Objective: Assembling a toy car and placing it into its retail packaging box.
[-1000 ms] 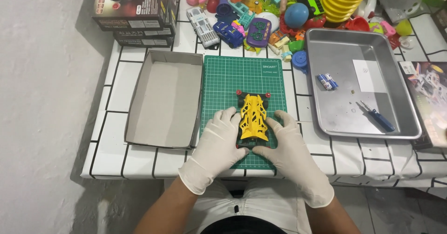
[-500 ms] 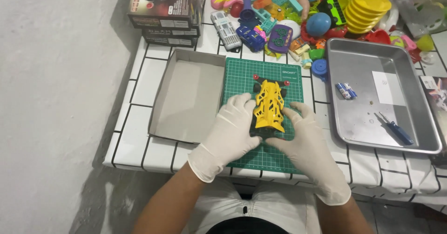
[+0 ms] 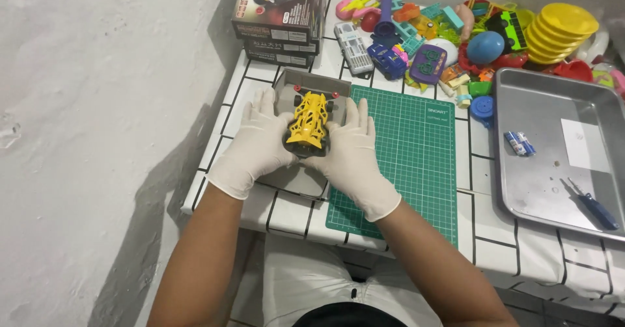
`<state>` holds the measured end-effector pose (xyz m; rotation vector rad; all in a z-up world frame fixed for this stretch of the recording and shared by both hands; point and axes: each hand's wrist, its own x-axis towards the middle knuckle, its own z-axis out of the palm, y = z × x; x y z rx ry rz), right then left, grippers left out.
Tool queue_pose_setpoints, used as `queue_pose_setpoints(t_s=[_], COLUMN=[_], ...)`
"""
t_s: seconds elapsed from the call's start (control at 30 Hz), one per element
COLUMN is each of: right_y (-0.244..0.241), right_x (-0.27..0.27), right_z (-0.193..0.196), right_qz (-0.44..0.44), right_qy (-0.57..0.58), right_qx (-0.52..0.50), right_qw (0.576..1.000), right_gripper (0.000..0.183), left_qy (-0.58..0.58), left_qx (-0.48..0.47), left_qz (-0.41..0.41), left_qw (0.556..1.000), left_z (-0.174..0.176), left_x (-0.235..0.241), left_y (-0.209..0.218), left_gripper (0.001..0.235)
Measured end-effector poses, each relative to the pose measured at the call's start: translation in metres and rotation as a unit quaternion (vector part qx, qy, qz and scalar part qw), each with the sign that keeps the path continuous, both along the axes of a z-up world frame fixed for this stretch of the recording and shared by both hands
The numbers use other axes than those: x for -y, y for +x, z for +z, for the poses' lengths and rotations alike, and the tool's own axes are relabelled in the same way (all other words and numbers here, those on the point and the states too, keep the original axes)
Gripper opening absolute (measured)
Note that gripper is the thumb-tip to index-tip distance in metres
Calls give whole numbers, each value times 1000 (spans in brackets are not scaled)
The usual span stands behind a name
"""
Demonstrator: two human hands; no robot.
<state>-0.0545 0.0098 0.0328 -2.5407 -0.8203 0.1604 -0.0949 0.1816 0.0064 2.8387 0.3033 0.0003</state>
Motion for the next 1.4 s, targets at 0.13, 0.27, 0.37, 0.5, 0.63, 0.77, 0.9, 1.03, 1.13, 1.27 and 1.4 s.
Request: queue_pose_setpoints(t_s=[0.13, 0.27, 0.37, 0.5, 0.63, 0.77, 0.9, 1.03, 1.13, 1.27, 1.4], right_y=[1, 5, 1, -11, -7, -13, -20, -42, -47, -48, -54], right_x=[-8, -10, 2, 30, 59, 67, 60, 39, 27, 29, 43], right_z=[-9, -17, -10, 6, -15, -24, -42, -24, -15, -24, -21], right_qz=[-3, -3, 5, -19, -52, -100, -105, -95, -105, -116, -124], right_qy=[-20, -49, -30, 73, 141, 177, 196, 158, 80, 91, 105], right_qx=[5, 6, -1, -31, -42, -135, -189, -207, -202, -188, -183], right_qw=[1000, 999, 1000, 997, 988, 970, 956, 961, 970, 971, 970], right_gripper=[82, 83, 88, 75, 73, 60, 51, 66, 76, 69, 66], left_qy=[27, 51, 29, -138, -228, -211, -199, -193, -223, -231, -256], left_qx=[-33, -40, -25, 48, 105, 109, 97, 80, 48, 55, 54], left_qz=[14, 24, 26, 16, 68, 178, 205, 208, 211, 214, 221], left_qw=[999, 998, 999, 989, 966, 955, 953, 956, 950, 948, 940], left_z=[-9, -20, -12, 8, 5, -24, -42, -44, -20, -25, -4], left_x=[1, -2, -1, -5, -11, -22, -28, -30, -15, -20, -1], left_y=[6, 11, -1, -35, -55, -59, -59, -55, -59, -59, -74], left_gripper=[86, 83, 88, 88, 72, 60, 49, 50, 48, 47, 49])
